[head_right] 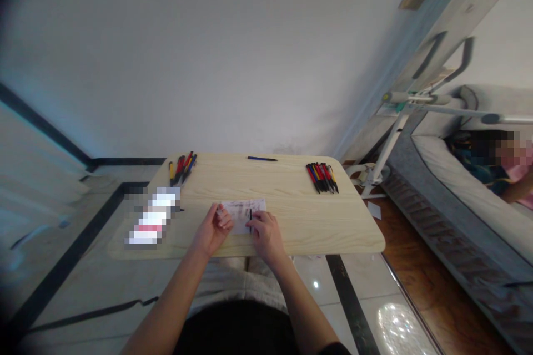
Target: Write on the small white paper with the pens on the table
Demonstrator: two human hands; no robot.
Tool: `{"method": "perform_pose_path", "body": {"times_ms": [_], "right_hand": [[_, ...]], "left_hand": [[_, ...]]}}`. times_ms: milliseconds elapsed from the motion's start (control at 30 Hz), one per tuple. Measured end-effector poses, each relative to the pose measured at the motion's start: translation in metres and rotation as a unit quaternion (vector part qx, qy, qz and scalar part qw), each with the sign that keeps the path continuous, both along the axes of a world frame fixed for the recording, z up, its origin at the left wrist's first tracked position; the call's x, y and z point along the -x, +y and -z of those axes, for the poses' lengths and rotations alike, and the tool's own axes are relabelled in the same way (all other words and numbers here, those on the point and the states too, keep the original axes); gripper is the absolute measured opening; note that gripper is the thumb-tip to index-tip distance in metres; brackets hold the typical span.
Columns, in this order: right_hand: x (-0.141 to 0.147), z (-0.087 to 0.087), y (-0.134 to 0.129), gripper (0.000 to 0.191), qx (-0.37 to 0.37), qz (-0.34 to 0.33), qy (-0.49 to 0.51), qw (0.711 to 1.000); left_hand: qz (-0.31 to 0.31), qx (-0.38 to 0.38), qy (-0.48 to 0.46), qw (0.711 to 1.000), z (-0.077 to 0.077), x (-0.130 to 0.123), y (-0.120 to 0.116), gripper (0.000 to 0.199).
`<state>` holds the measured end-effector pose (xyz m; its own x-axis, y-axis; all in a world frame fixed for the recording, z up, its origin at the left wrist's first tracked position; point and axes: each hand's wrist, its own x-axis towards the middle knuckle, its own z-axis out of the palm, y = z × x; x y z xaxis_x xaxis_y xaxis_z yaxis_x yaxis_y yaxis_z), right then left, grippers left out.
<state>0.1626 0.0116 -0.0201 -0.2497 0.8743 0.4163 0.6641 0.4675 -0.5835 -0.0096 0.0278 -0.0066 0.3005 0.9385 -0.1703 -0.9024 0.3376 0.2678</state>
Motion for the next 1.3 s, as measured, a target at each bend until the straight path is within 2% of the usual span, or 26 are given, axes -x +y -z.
{"method": "perform_pose_path", "body": {"times_ms": [200,500,800,1300], "right_hand": [[0.001,-0.0017,-0.0012,0.023,-0.005,0.006,-0.007,1.0],[0.0023,-0.0045,-0.0022,0.023,-0.009,0.009,-0.012,1.0],[0.0026,-0.0052,-0.0026,0.022,-0.009,0.011,-0.02,1.0],[0.0036,-0.0079,-0.0037,0.021,-0.011,0.011,-0.028,0.999]], "left_hand": [[-0.007,-0.001,-0.009,1.0,0.0004,-0.0003,-0.0004,0.017],[-0.015,-0.002,-0.031,0.999,0.0002,0.0006,-0.0003,0.02],[-0.041,0.04,-0.024,0.998,-0.0021,0.0001,0.0008,0.024],[-0.029,0.012,-0.017,0.999,0.0006,0.0004,0.0002,0.022]]}}
